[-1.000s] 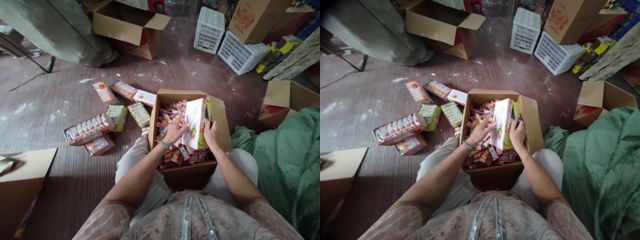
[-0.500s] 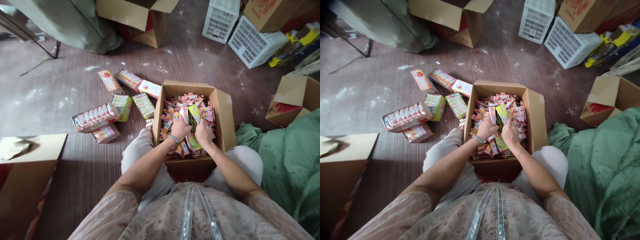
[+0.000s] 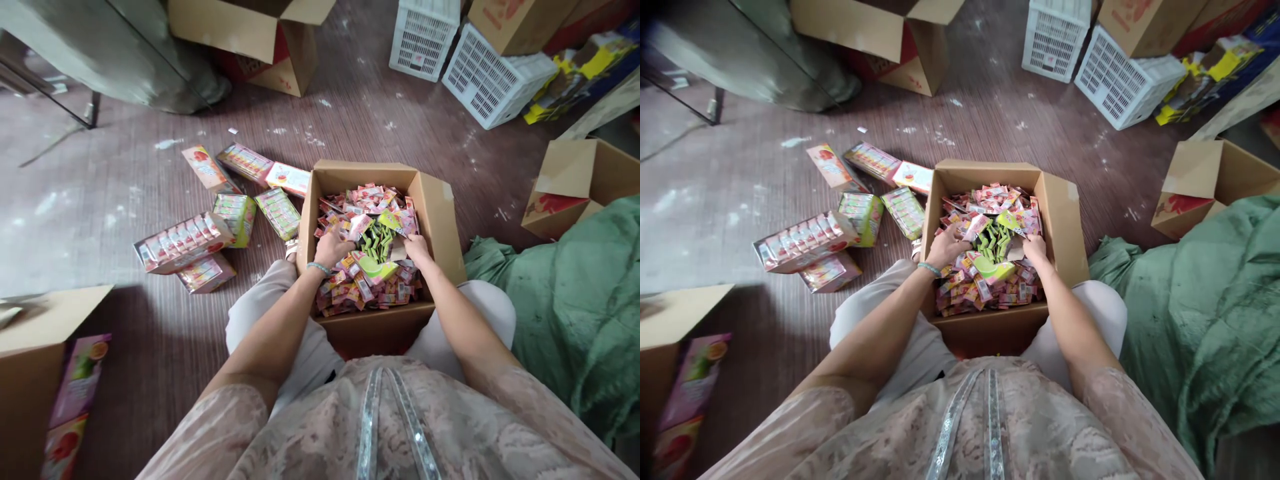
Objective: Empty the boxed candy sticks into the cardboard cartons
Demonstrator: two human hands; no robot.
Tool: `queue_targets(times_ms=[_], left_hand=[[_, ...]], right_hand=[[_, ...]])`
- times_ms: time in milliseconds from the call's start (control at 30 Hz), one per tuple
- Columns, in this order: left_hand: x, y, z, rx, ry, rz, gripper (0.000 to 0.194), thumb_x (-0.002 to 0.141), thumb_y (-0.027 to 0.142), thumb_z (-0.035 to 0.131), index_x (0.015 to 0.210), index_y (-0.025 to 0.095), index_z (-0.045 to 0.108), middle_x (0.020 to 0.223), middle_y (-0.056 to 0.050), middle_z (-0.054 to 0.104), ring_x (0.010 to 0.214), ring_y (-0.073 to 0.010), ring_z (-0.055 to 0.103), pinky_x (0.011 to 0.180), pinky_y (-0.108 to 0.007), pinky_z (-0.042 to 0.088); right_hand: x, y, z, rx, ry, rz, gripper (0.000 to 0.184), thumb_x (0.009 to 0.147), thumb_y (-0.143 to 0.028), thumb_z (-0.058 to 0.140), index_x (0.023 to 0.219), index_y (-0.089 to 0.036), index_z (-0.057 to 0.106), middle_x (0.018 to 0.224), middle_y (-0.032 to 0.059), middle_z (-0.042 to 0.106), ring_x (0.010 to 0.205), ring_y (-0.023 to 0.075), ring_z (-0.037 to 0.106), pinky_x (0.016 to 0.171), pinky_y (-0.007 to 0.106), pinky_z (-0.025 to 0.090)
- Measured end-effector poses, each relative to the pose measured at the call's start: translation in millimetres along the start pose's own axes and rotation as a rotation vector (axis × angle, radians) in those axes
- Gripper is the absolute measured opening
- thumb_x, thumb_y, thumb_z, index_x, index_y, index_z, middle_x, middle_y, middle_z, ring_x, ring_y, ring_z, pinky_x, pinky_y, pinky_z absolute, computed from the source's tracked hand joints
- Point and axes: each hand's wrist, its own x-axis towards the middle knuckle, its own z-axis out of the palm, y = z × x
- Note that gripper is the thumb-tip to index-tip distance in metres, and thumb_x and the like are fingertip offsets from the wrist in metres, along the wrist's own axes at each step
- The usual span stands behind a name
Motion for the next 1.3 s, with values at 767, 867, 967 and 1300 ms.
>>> queue_targets(times_ms=[767, 867, 967, 1300], left_hand=[[-44, 35, 20.7, 0.333, -0.023, 1.0, 0.047, 0.109, 0.037, 0.05, 0.067, 0.021, 0.063, 0.056, -0.005, 0.062, 0.051, -0.018, 0.054, 0.059, -0.035, 0.035], [-45, 32, -6.6, 0.101, 0.008, 0.909, 0.059, 0.112, 0.045, 0.044, 0.058, 0.022, 0.05, 0.05, -0.002, 0.051, 0.047, -0.0152, 0.044, 0.054, -0.034, 0.028], [-51, 32, -25.6, -0.091, -0.002, 0.758, 0.067, 0.109, 0.057, 0.049, 0.052, 0.022, 0.041, 0.047, 0.001, 0.039, 0.047, -0.013, 0.033, 0.053, -0.033, 0.026], [-35, 35, -54.4, -0.632, 0.131, 0.341, 0.06, 0.083, 0.064, 0.081, 0.048, 0.021, 0.056, 0.049, 0.001, 0.048, 0.049, -0.0104, 0.038, 0.05, -0.028, 0.041]], right_hand=[[4, 13, -16, 0.13, 0.141, -0.109, 0.028, 0.096, -0.032, 0.067, 0.071, -0.02, 0.067, 0.074, 0.0037, 0.067, 0.071, 0.0192, 0.051, 0.066, 0.03, 0.03], [13, 19, -14, 0.197, 0.114, -0.093, 0.031, 0.091, -0.034, 0.069, 0.065, -0.02, 0.064, 0.069, 0.0001, 0.063, 0.071, 0.0179, 0.052, 0.066, 0.028, 0.031], [17, 24, -10, 0.279, 0.077, -0.041, 0.034, 0.088, -0.036, 0.071, 0.06, -0.02, 0.06, 0.062, -0.0026, 0.056, 0.068, 0.0167, 0.051, 0.065, 0.027, 0.033], [1, 15, -24, 0.677, -0.284, 0.038, 0.034, 0.072, -0.046, 0.087, 0.076, -0.018, 0.068, 0.075, 0.0065, 0.073, 0.071, 0.0227, 0.067, 0.068, 0.032, 0.055]])
